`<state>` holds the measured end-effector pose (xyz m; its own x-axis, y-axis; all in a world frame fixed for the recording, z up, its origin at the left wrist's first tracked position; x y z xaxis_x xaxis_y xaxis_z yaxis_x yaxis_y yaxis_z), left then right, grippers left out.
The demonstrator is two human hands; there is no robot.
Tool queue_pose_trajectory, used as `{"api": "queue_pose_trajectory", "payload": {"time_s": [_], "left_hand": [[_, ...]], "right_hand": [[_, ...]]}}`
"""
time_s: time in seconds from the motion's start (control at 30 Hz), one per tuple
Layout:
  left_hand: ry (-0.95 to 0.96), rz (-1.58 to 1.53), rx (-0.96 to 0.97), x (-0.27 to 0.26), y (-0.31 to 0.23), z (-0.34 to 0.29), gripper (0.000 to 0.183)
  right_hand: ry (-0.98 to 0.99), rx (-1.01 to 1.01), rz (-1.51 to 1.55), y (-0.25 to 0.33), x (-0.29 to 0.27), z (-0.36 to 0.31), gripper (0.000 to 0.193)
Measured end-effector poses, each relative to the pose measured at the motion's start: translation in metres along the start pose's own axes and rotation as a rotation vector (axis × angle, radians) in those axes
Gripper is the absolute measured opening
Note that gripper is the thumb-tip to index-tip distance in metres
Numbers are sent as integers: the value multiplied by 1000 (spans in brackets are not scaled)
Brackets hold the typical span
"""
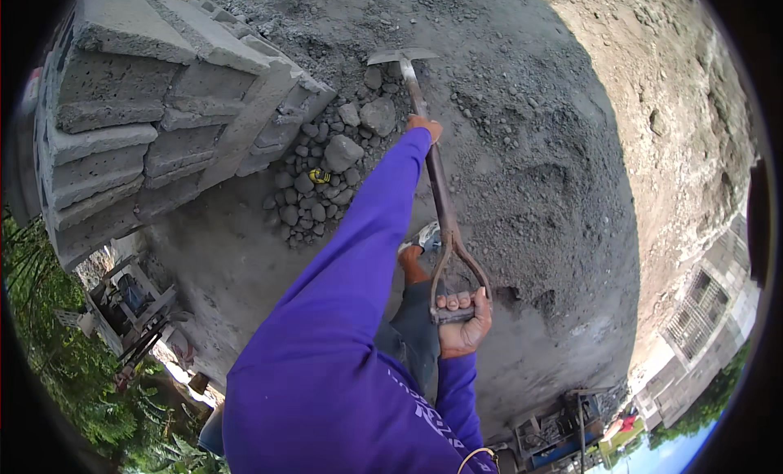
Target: The person uses a shovel to scoop and move sand from a large pile on a construction site. They repeatedly lift and deposit the sand, creating a smaller pile nearby. The person is wearing a purple long-sleeved shirt and grey shorts.
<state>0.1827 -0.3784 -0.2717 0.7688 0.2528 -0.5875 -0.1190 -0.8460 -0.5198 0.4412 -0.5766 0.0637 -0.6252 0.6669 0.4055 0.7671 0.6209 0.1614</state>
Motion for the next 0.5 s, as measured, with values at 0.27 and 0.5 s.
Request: {"api": "queue_pose_trajectory", "payload": {"time_s": [0.27, 0.5], "left_hand": [[288, 158, -139, -13, 109, -149, 68], [401, 181, -127, 35, 204, -327, 73]], "right_hand": [[-341, 56, 72, -65, -110, -92, 29], [-514, 25, 216, -73, -261, -214, 33]]}}
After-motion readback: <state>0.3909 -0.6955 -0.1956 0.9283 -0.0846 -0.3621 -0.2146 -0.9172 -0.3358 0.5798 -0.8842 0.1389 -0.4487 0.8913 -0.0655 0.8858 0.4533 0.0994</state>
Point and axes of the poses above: each hand's wrist, its own z-axis towards the middle knuckle, its own x-axis out of the palm, y = z × x, the point moved 3 cm from there along z, towards the middle knuckle, and after that the axes turned 6 degrees about x, right-handed, at the moved point
